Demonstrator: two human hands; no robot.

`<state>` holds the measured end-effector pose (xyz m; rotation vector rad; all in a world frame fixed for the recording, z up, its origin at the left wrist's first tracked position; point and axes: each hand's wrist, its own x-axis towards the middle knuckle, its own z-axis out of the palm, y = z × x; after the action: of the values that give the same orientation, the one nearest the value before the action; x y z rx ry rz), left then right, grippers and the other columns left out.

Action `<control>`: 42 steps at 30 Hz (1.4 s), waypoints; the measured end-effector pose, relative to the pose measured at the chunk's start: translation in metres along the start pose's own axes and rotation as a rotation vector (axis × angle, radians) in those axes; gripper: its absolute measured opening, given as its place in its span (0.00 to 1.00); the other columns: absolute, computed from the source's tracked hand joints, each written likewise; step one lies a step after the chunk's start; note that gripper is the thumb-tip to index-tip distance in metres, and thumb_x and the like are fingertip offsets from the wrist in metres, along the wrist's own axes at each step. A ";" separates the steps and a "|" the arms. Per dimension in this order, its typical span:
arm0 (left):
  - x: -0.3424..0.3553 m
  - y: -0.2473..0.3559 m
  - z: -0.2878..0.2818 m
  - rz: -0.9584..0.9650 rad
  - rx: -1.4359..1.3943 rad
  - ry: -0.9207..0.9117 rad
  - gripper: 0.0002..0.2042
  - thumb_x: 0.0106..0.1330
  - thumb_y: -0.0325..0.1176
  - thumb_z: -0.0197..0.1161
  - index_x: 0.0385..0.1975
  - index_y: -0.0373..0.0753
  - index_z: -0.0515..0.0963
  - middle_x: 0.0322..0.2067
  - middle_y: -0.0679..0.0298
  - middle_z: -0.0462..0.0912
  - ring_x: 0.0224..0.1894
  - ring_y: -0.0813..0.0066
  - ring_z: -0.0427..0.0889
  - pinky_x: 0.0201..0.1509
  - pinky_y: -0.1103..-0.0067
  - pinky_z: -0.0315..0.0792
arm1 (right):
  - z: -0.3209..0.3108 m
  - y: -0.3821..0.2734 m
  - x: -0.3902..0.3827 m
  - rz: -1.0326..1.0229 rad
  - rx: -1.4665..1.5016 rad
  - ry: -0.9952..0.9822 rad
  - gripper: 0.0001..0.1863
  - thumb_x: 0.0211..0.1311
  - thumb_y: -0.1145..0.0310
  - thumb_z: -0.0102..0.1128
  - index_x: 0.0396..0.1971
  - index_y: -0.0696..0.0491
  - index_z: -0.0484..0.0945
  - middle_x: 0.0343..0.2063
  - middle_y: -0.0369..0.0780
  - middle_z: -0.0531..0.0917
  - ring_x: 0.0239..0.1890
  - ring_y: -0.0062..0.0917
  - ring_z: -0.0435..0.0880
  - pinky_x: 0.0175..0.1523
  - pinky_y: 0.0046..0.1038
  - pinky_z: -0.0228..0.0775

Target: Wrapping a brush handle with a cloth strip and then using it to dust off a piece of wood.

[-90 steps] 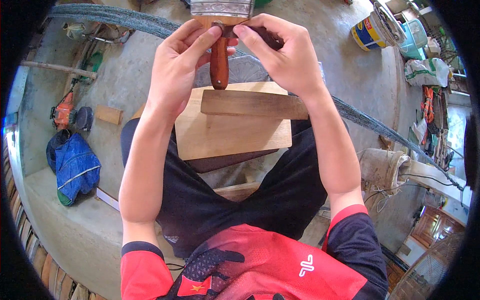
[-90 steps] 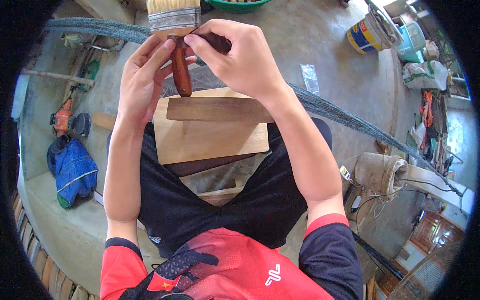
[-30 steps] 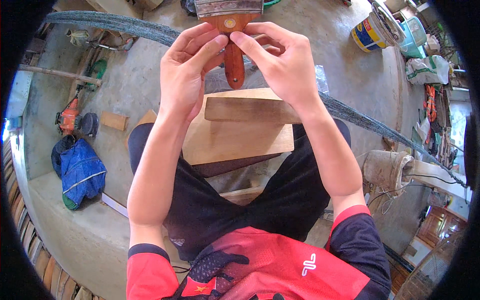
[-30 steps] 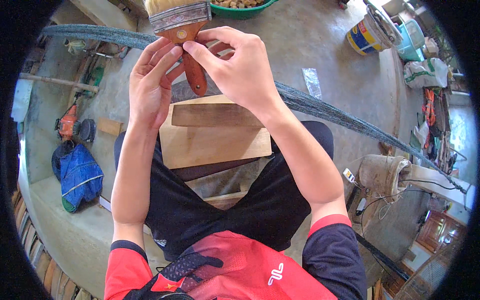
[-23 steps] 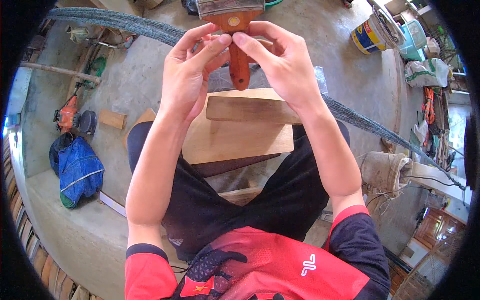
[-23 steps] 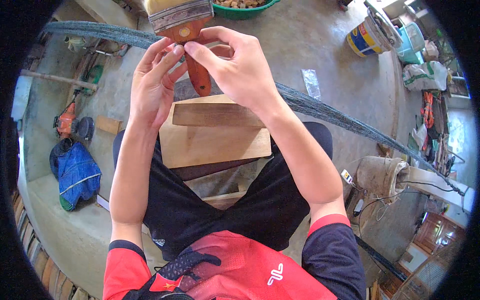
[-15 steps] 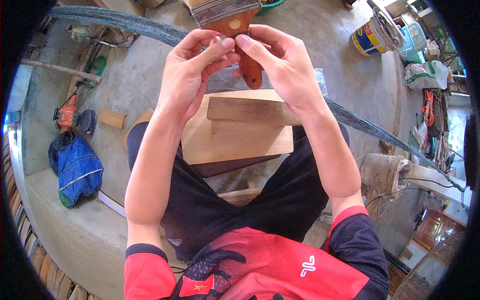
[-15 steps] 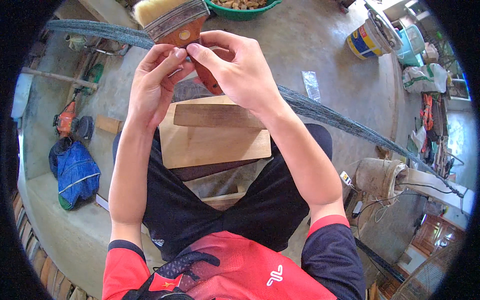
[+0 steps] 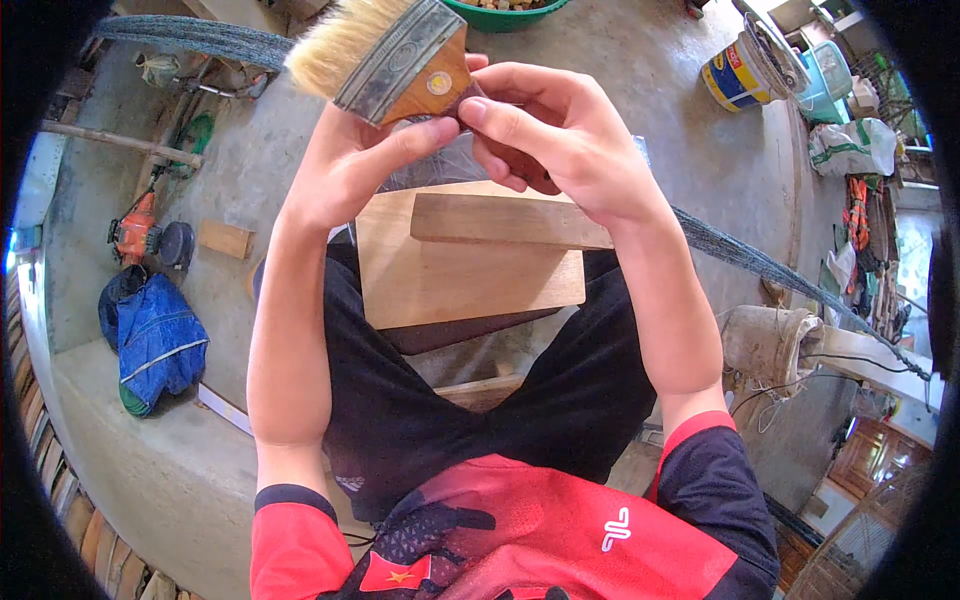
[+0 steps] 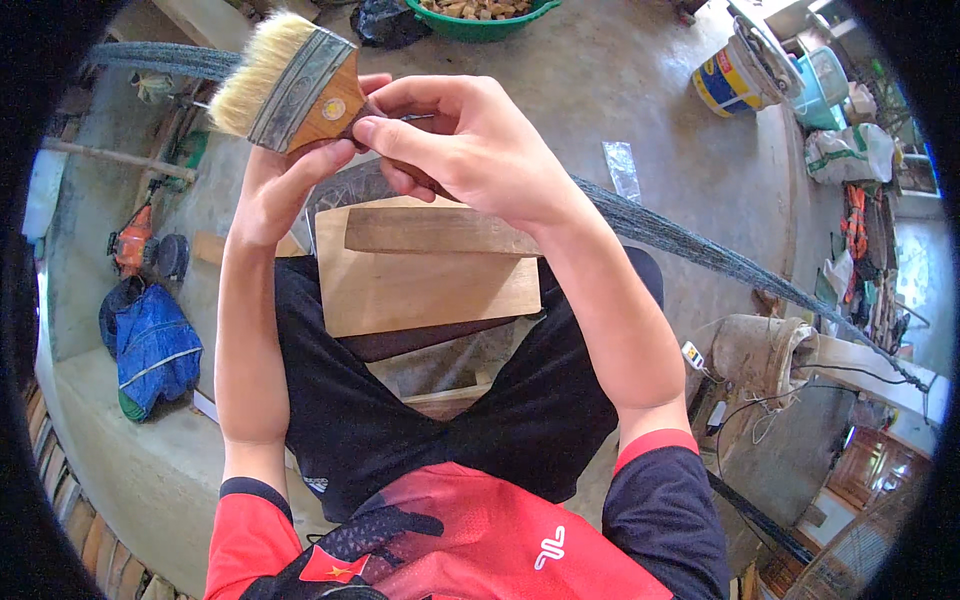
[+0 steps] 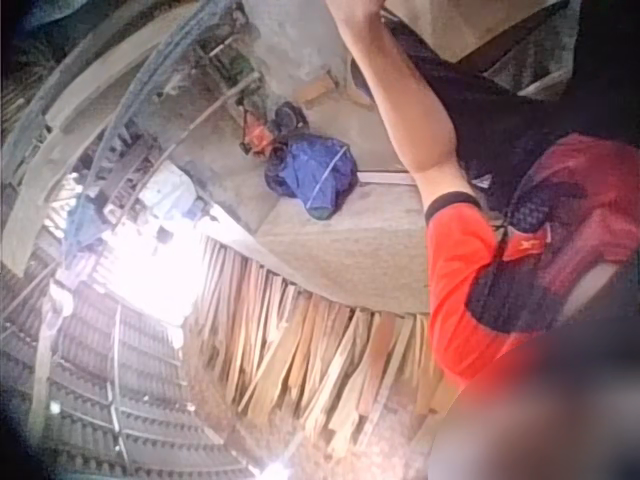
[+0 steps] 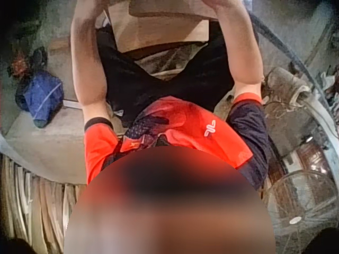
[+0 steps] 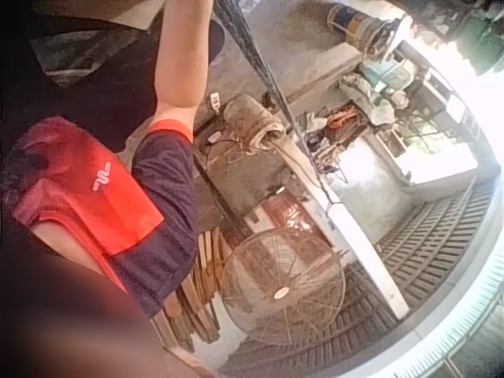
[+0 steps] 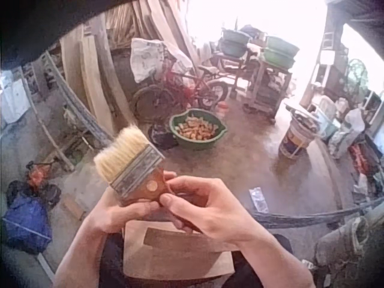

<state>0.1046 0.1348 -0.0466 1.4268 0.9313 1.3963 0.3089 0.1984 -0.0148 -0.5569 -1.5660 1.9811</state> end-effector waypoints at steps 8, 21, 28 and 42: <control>0.001 0.005 -0.004 -0.219 0.210 0.124 0.09 0.69 0.31 0.70 0.43 0.33 0.87 0.32 0.67 0.88 0.31 0.85 0.80 0.36 0.85 0.74 | -0.009 -0.006 0.000 -0.021 -0.142 0.070 0.14 0.71 0.68 0.64 0.47 0.63 0.83 0.27 0.33 0.83 0.26 0.11 0.76 0.29 0.16 0.67; 0.000 0.000 0.018 -0.231 0.269 0.199 0.12 0.71 0.39 0.68 0.39 0.36 0.89 0.25 0.69 0.86 0.24 0.89 0.74 0.29 0.87 0.68 | -0.018 0.010 0.012 -0.226 -0.449 0.335 0.15 0.69 0.68 0.66 0.47 0.64 0.83 0.30 0.38 0.87 0.31 0.15 0.84 0.37 0.20 0.77; -0.003 0.005 0.033 -0.210 0.334 0.298 0.11 0.71 0.37 0.68 0.39 0.35 0.89 0.25 0.68 0.87 0.28 0.90 0.76 0.31 0.88 0.67 | -0.019 0.018 0.019 -0.573 -0.809 0.414 0.13 0.65 0.70 0.68 0.44 0.62 0.83 0.34 0.45 0.88 0.36 0.28 0.90 0.43 0.27 0.81; 0.000 -0.001 0.029 -0.179 0.210 0.409 0.14 0.65 0.40 0.75 0.40 0.34 0.89 0.27 0.70 0.84 0.30 0.88 0.76 0.35 0.87 0.68 | -0.026 0.005 0.011 -0.058 -0.062 0.154 0.14 0.72 0.66 0.64 0.47 0.61 0.83 0.25 0.34 0.82 0.24 0.12 0.77 0.26 0.16 0.67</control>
<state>0.1333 0.1322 -0.0466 1.1890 1.4670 1.5160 0.3159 0.2240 -0.0261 -0.6655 -1.5353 1.8075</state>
